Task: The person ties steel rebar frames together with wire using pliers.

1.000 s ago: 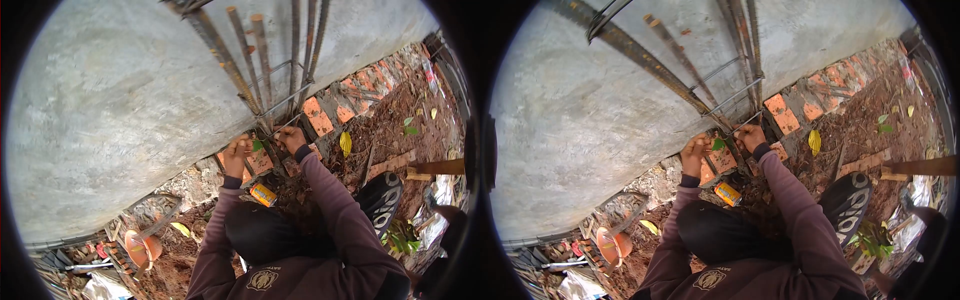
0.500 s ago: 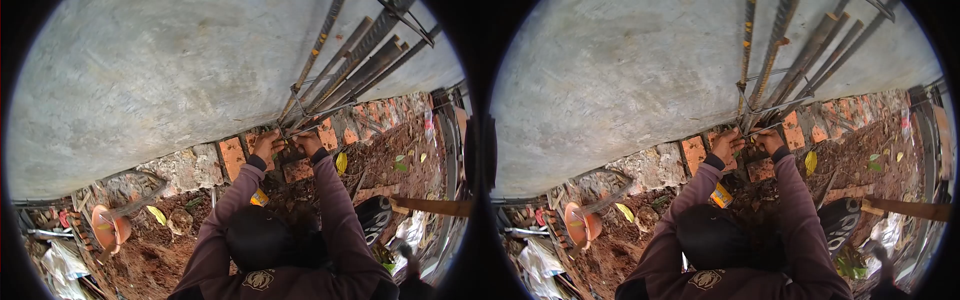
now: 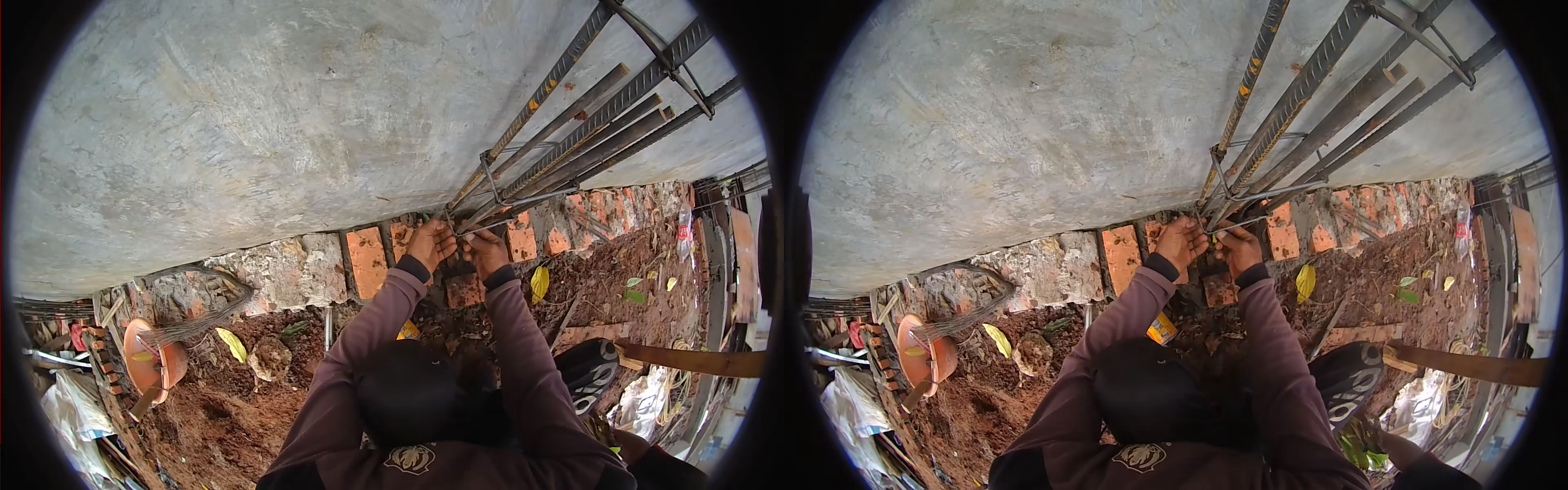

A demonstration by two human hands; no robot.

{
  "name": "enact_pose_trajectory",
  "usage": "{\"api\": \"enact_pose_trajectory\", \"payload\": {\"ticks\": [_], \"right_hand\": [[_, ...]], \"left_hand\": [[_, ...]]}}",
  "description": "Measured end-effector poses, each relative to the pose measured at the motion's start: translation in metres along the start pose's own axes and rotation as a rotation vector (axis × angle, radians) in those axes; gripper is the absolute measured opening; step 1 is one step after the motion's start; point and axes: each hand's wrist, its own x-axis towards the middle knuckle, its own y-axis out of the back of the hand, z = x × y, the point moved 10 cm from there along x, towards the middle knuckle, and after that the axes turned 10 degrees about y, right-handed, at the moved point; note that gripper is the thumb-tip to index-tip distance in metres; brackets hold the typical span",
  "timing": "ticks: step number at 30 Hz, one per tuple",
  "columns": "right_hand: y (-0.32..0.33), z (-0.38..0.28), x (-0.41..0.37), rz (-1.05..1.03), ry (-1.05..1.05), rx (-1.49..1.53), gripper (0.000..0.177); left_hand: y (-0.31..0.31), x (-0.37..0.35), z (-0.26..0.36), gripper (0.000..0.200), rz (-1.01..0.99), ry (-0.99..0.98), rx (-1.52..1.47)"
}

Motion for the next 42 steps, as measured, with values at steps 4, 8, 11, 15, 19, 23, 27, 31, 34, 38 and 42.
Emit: {"api": "enact_pose_trajectory", "payload": {"ticks": [4, 8, 11, 15, 19, 23, 27, 31, 34, 38, 42], "right_hand": [[0.005, 0.002, -0.029, 0.108, 0.061, -0.207, 0.021], [0.002, 0.012, -0.021, 0.200, 0.187, -0.390, 0.026], [-0.010, 0.002, -0.035, 0.180, 0.213, -0.429, 0.028], [-0.012, -0.008, -0.052, 0.158, 0.127, -0.478, 0.028], [-0.035, -0.025, -0.052, 0.073, 0.101, -0.373, 0.028], [-0.016, -0.009, -0.062, -0.001, -0.026, -0.314, 0.030], [-0.027, -0.004, -0.072, 0.008, -0.040, -0.293, 0.031], [-0.020, 0.009, -0.085, 0.060, -0.131, 0.027, 0.031], [-0.023, 0.023, -0.093, 0.002, -0.250, 0.338, 0.033], [-0.025, 0.035, -0.108, 0.103, -0.285, 0.530, 0.033], [-0.021, 0.017, -0.108, 0.090, -0.172, 0.433, 0.033]], "left_hand": [[0.001, -0.002, 0.001, 0.024, 0.000, -0.016, 0.013], [0.007, 0.008, -0.008, 0.024, 0.018, 0.061, -0.053], [0.002, 0.006, -0.007, 0.023, -0.017, 0.072, -0.008], [-0.002, 0.001, 0.001, 0.022, -0.038, 0.057, 0.093], [0.001, 0.000, -0.004, 0.020, -0.043, 0.087, 0.089], [0.001, -0.003, -0.004, 0.016, -0.089, 0.110, 0.071], [-0.002, -0.005, 0.001, 0.016, -0.101, 0.094, 0.162], [-0.012, -0.011, 0.008, 0.021, -0.095, 0.116, 0.169], [-0.016, -0.018, 0.001, 0.038, -0.040, 0.128, 0.205], [-0.021, -0.015, 0.004, 0.038, -0.118, 0.116, 0.259], [-0.025, -0.012, 0.009, 0.037, -0.170, 0.107, 0.292]]}}
